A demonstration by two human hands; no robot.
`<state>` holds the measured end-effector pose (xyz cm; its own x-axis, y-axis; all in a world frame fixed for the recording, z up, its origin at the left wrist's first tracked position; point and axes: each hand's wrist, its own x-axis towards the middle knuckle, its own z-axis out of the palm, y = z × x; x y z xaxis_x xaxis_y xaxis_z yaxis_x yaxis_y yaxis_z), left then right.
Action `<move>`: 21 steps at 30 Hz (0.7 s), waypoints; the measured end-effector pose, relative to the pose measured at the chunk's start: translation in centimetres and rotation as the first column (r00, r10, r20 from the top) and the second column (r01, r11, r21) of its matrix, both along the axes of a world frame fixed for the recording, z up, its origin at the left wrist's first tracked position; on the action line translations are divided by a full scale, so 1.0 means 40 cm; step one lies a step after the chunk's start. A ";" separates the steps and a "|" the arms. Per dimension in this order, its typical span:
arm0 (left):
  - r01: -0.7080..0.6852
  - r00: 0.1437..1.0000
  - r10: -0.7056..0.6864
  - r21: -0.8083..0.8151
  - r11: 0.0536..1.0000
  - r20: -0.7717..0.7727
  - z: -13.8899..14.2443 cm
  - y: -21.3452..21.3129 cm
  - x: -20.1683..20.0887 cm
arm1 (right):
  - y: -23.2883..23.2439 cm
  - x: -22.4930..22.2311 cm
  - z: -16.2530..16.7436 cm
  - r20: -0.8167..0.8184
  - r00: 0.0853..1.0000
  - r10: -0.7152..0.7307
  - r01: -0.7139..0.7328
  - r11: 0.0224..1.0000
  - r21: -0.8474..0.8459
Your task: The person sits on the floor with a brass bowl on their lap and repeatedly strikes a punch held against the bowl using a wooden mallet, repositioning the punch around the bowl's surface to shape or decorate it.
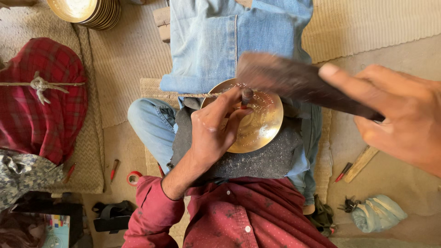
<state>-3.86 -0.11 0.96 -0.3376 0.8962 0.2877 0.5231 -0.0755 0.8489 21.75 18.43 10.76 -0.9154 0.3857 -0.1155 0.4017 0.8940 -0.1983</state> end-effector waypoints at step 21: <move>0.653 0.744 -0.654 -0.060 0.755 -0.137 0.027 0.102 -0.090 | -0.254 0.173 -0.289 -0.424 0.747 -0.512 0.415 0.857 -0.305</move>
<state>-7.47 3.95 2.04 0.3749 0.8847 0.2770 0.4610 -0.4371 0.7723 28.69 8.28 -0.79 -0.5838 0.7934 0.1723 0.5676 0.5506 -0.6122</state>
